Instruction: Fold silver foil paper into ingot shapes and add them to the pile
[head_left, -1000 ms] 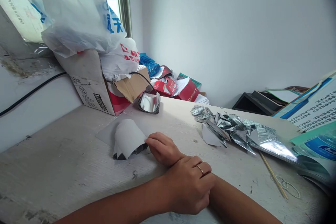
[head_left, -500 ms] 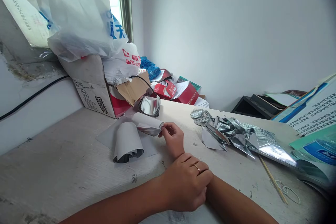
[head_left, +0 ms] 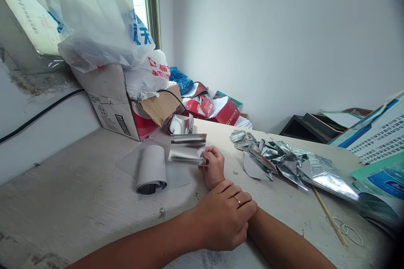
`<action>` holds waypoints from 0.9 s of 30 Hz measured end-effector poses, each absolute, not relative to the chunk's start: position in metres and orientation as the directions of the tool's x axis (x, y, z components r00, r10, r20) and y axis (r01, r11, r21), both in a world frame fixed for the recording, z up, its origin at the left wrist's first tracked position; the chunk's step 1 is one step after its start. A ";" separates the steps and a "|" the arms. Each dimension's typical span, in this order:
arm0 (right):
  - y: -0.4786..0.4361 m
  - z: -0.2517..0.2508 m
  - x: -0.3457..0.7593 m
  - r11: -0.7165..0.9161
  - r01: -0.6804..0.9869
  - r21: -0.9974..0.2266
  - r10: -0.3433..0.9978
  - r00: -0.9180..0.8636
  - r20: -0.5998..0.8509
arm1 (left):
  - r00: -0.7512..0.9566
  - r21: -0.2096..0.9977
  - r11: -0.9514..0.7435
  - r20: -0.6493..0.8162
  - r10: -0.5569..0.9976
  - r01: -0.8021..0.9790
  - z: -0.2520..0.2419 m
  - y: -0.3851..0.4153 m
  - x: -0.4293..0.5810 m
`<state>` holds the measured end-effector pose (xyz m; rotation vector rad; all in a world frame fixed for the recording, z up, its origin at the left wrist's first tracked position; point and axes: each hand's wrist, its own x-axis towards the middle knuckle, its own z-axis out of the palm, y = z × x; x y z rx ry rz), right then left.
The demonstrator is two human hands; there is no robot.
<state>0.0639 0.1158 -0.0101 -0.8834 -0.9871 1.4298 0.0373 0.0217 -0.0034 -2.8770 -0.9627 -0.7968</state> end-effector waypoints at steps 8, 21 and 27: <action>0.112 -0.005 0.064 -0.051 -0.334 -0.941 0.990 -0.141 -0.004 | 0.685 0.147 -0.807 0.457 0.568 0.571 -0.002 0.019 0.037; 0.128 -0.006 0.071 -0.208 -0.381 -0.901 0.925 -0.376 -0.055 | 0.686 0.128 -0.858 0.547 0.480 0.498 -0.003 0.026 0.030; 0.119 -0.003 0.107 -0.253 -0.301 -0.919 0.876 -0.474 -0.086 | 0.553 0.148 -0.875 0.723 0.414 0.461 -0.013 0.026 0.032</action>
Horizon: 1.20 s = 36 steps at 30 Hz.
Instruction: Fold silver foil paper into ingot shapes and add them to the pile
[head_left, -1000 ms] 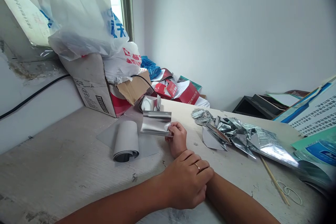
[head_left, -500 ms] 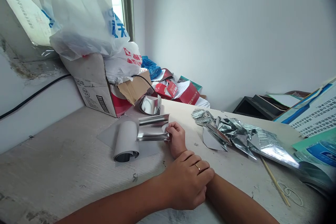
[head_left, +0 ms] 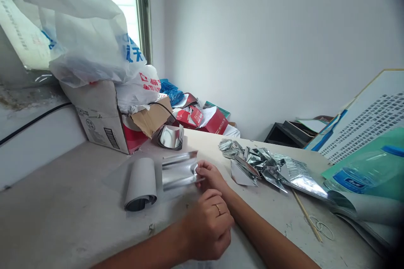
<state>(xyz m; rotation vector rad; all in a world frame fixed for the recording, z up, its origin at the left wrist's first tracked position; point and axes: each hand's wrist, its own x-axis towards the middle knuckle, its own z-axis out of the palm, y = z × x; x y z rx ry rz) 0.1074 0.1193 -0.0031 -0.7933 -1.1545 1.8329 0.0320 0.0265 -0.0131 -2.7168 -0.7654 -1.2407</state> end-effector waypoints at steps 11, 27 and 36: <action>0.060 -0.003 0.219 -0.276 -0.048 -0.960 0.819 -0.534 -0.209 | 0.259 0.267 -0.841 0.869 0.421 0.471 0.001 0.030 0.021; 0.042 0.005 0.228 0.058 0.366 -0.929 0.824 -0.543 -0.162 | 0.256 0.585 -0.600 0.565 0.784 0.547 -0.012 0.038 0.017; 0.036 0.007 0.227 0.380 0.534 -0.755 0.808 -0.589 -0.010 | 0.549 0.388 -0.698 0.433 0.714 0.602 -0.016 0.031 0.024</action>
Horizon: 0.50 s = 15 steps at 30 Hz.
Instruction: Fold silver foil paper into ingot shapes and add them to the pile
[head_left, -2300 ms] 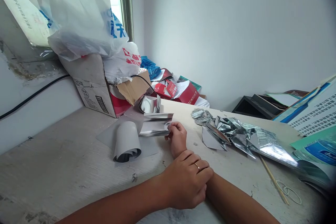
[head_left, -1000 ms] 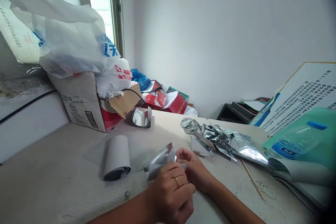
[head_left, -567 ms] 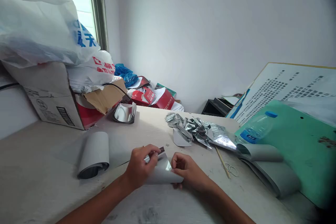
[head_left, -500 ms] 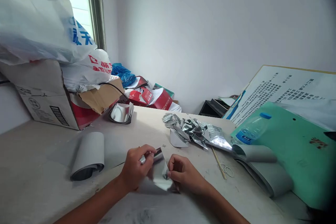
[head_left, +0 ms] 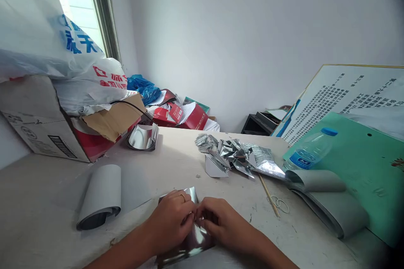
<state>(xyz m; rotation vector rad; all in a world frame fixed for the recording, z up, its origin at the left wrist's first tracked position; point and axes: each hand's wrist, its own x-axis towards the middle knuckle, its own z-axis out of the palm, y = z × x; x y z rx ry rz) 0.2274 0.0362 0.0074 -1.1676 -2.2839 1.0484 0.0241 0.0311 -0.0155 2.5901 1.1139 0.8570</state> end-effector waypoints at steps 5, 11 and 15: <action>0.037 0.005 0.228 0.402 0.525 -0.750 0.792 -0.611 -0.003 | 0.560 0.407 -0.696 0.413 0.718 0.592 -0.017 0.027 0.024; 0.037 0.007 0.228 0.444 0.517 -0.732 0.750 -0.661 -0.012 | 0.527 0.465 -0.635 0.356 0.772 0.617 -0.014 0.022 0.026; 0.038 0.007 0.237 0.422 0.378 -0.824 0.698 -0.715 0.029 | 0.517 0.533 -0.597 0.311 0.797 0.599 -0.011 0.024 0.024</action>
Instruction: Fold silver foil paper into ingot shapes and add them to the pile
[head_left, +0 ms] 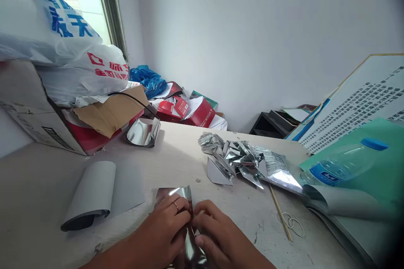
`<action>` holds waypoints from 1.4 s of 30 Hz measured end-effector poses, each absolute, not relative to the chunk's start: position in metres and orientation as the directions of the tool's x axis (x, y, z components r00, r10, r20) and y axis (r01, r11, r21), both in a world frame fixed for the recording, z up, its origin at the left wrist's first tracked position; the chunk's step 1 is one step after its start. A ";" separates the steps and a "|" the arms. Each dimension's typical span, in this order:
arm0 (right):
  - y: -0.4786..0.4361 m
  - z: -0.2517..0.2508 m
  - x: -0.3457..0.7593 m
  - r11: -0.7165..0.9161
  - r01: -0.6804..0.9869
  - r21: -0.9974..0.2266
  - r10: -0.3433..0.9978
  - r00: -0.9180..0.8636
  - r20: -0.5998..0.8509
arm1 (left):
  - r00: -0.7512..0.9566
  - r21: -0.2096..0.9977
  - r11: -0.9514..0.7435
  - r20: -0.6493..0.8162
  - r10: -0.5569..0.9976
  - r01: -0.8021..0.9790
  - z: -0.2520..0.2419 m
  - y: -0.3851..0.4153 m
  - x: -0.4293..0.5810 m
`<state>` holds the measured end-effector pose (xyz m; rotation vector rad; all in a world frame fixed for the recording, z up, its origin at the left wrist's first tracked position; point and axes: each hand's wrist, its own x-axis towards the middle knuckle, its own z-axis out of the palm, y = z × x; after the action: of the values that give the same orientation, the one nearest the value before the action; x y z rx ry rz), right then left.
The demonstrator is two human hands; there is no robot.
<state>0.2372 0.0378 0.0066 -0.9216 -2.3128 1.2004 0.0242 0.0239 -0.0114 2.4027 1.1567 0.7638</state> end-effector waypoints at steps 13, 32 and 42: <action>0.042 0.002 0.234 0.382 0.349 -0.856 0.734 -0.678 0.051 | 0.516 0.527 -0.587 0.295 0.804 0.614 -0.011 0.032 0.017; 0.052 -0.004 0.237 0.040 0.276 -0.960 0.915 -0.396 -0.076 | 0.610 0.760 -0.523 0.215 0.763 0.385 0.005 0.028 0.019; 0.063 0.002 0.245 -0.167 -0.241 -0.956 0.967 0.150 -0.207 | 0.568 0.999 -0.020 0.041 0.822 -0.042 0.009 0.026 0.020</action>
<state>0.2453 0.0631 0.0024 -1.2493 -0.8167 1.3123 0.0203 0.0255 0.0092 1.4347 0.7154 0.7907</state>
